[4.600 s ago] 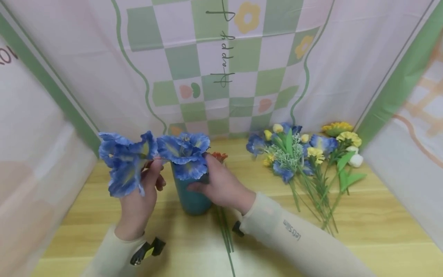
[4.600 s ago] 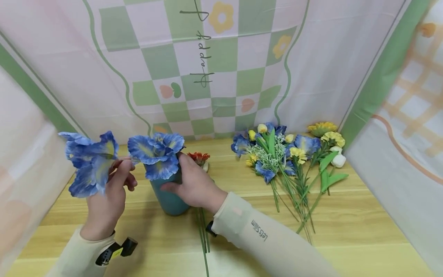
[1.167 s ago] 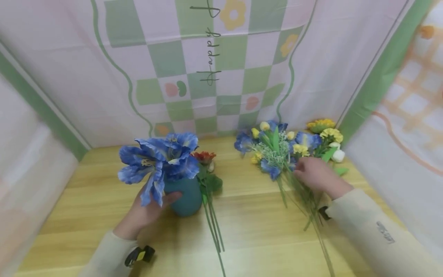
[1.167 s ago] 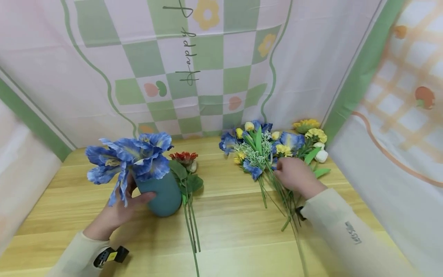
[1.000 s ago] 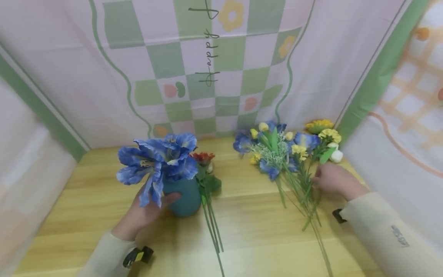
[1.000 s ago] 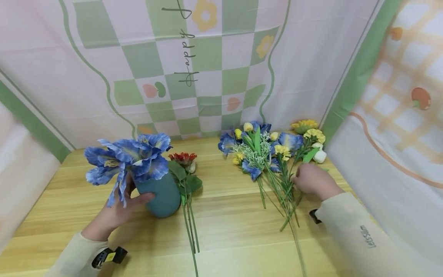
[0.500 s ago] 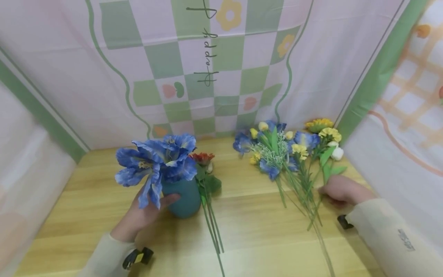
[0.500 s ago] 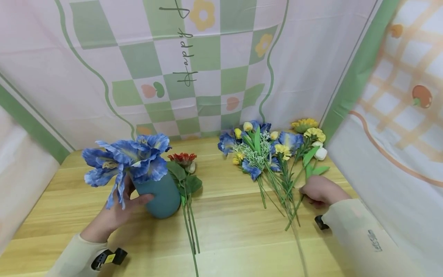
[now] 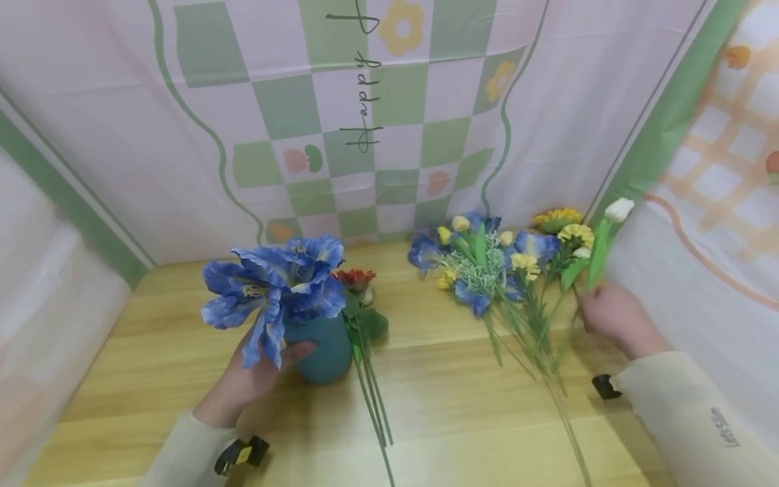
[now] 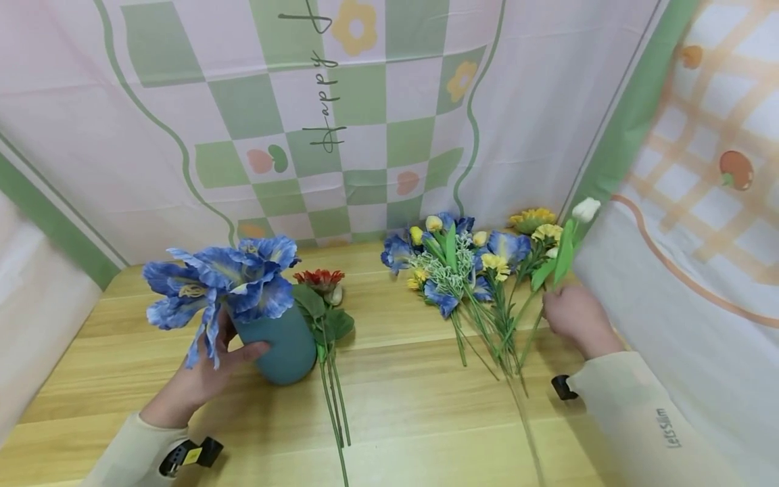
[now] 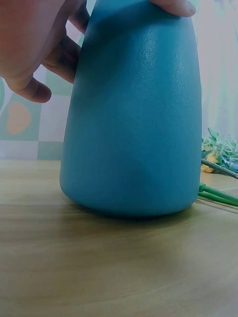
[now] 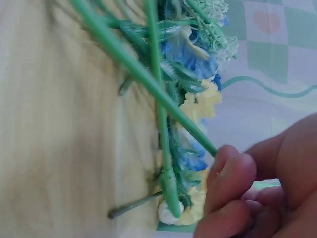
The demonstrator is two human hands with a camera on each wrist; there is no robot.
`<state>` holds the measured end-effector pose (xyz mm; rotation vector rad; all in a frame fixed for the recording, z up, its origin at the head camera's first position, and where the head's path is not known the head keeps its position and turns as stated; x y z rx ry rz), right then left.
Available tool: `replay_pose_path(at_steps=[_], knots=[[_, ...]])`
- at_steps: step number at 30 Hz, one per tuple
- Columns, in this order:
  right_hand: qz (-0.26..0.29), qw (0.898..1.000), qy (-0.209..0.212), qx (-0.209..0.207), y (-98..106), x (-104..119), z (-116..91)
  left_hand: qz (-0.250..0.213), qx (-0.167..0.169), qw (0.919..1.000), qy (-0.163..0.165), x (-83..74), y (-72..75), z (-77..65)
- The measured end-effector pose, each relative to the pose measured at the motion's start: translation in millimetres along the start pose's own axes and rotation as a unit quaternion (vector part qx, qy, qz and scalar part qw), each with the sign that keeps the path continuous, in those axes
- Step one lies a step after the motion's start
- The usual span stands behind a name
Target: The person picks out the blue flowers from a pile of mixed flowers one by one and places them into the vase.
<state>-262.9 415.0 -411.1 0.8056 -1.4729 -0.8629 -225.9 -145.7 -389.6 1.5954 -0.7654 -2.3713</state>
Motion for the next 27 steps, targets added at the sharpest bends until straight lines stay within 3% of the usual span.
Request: replay_pose_path(at_steps=[4,13,16,20,23,25,27], knots=[[-0.013,0.998,0.018,-0.055,7.4,15.3,1.2,-0.008,0.005,0.9996,0.027,5.2,0.1,-0.8],[-0.073,0.987,0.065,-0.13,11.1,62.3,-1.9,0.019,0.006,0.9997,0.011,2.3,1.1,1.5],[-0.094,0.976,0.107,-0.164,8.9,86.9,-5.5,0.019,0.006,0.9996,0.021,3.1,0.7,1.8],[-0.123,0.955,0.175,-0.207,6.6,128.3,-16.5,0.011,-0.001,0.9998,0.018,4.9,1.1,2.0],[-0.125,0.949,0.214,-0.196,-0.2,159.4,-25.3,0.0,-0.006,0.9999,0.01,4.4,1.6,1.0],[-0.102,0.958,0.223,-0.148,-11.0,176.9,-29.0,0.002,-0.007,0.9999,0.008,4.1,2.2,0.2],[-0.055,0.973,0.212,-0.072,-30.0,188.2,-30.4,0.006,-0.006,0.9999,0.006,4.1,2.8,0.0]])
Point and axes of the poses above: each hand's wrist, its own z-axis towards the middle knuckle, its own y-axis out of the back of the hand, x = y × z, the point moved 6 cm from there along z, towards the middle knuckle, and after that the axes turned 1 degree about y, right-handed, at the moved point
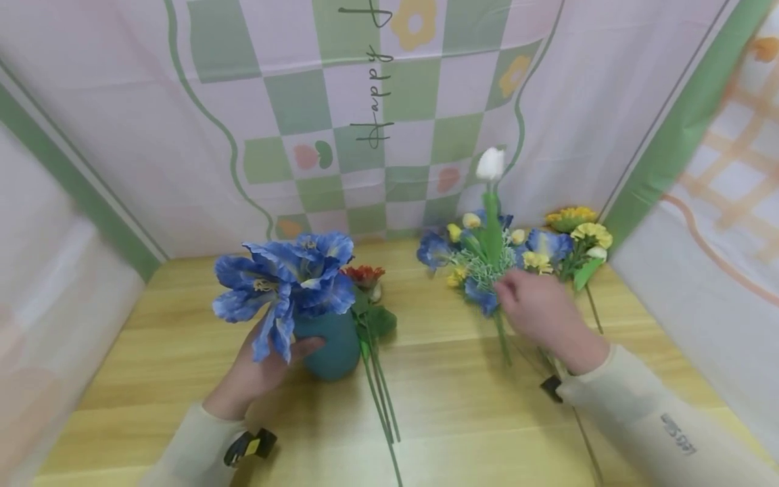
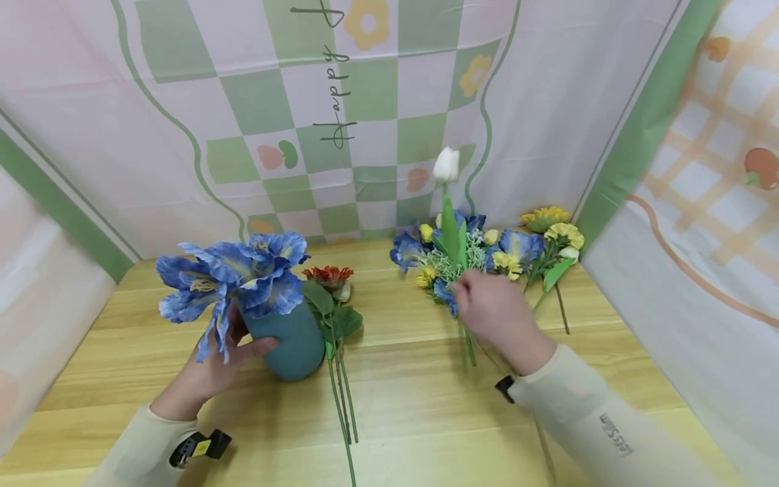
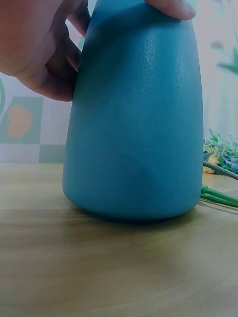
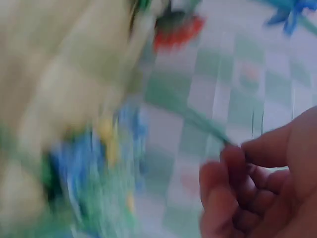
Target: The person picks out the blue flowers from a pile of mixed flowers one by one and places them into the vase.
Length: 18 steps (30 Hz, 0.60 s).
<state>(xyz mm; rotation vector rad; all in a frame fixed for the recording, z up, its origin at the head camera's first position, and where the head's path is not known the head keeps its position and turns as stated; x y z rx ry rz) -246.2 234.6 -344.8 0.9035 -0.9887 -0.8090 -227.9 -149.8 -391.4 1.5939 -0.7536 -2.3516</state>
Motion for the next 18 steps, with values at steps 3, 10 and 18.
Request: replay_pose_path(at_steps=[3,10,18], knots=[[0.097,0.99,-0.036,0.098,-34.5,14.2,-2.3,0.005,0.002,1.0,0.0,0.3,0.0,0.7],[0.156,0.959,-0.069,0.225,-106.3,40.2,-6.8,0.004,0.0,1.0,0.0,-20.3,2.6,0.0],[0.14,0.955,-0.005,0.261,-139.0,76.2,-3.0,-0.01,0.005,0.9999,0.007,-31.1,1.3,-1.1]])
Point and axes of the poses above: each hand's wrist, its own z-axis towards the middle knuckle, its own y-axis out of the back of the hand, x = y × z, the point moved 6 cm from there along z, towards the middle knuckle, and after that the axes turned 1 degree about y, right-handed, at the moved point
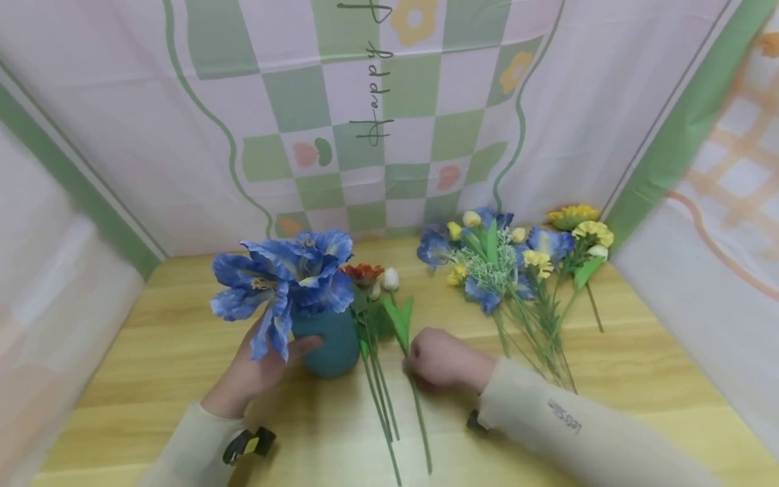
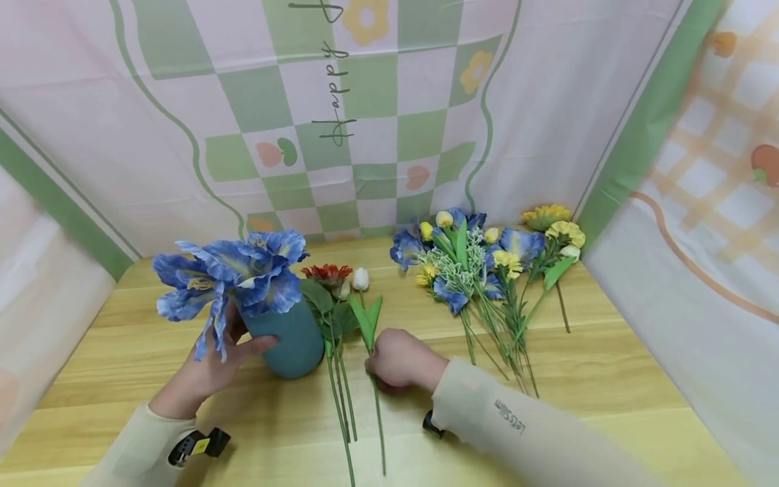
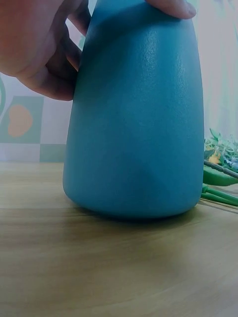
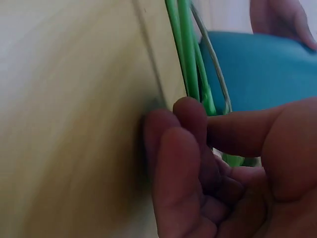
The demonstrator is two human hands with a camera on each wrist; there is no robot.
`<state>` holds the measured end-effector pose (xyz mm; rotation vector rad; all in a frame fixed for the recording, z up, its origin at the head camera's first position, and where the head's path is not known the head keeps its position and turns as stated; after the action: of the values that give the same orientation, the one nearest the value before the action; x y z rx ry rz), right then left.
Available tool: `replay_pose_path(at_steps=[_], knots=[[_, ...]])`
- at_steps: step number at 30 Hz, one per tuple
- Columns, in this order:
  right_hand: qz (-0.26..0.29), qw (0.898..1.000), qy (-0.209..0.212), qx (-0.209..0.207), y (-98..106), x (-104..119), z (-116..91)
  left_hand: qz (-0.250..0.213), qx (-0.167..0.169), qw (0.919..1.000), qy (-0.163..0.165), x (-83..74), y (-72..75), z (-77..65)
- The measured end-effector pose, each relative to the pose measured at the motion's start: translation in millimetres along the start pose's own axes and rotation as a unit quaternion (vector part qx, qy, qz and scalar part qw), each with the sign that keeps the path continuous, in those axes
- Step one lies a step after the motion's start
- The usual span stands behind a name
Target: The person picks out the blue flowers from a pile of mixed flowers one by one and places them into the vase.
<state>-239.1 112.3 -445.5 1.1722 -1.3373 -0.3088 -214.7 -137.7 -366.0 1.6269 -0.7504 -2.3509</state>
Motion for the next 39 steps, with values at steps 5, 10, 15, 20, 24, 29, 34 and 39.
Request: replay_pose_path(at_steps=[5,10,15,20,24,29,34,39], knots=[[-0.013,1.0,0.013,-0.006,-10.6,11.8,3.8,0.012,0.004,0.9999,0.003,19.3,-4.2,3.0],[-0.017,1.0,0.009,-0.016,-15.1,15.7,7.0,0.007,0.005,0.9999,0.009,30.7,-5.5,5.4],[-0.029,0.999,0.017,-0.016,-17.0,18.4,9.9,0.007,0.004,1.0,0.003,29.8,-5.7,5.8],[-0.044,0.999,0.027,-0.008,-17.9,22.5,11.6,0.011,0.003,0.9999,-0.007,26.7,-5.3,5.7],[-0.053,0.998,0.035,0.001,-20.0,24.3,14.5,0.011,0.001,0.9998,-0.015,26.7,-4.2,6.2],[-0.06,0.997,0.047,0.021,-20.5,21.5,18.2,0.014,0.001,0.9998,-0.013,26.4,-2.9,7.9],[-0.075,0.996,0.023,0.038,-8.0,14.3,11.5,0.005,-0.001,1.0,-0.008,12.6,0.4,7.0],[-0.085,0.996,-0.017,0.03,23.0,0.4,-7.0,0.0,0.001,0.9999,-0.016,-7.9,2.8,4.2]])
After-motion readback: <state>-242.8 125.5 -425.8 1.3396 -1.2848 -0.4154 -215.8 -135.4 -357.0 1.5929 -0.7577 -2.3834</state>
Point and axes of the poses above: each hand's wrist, its own z-axis towards the middle knuckle, its own y-axis out of the back of the hand, x = y × z, the point moved 6 cm from there along z, towards the middle knuckle, and after that the axes turned 1 degree about y, right-handed, at the moved point
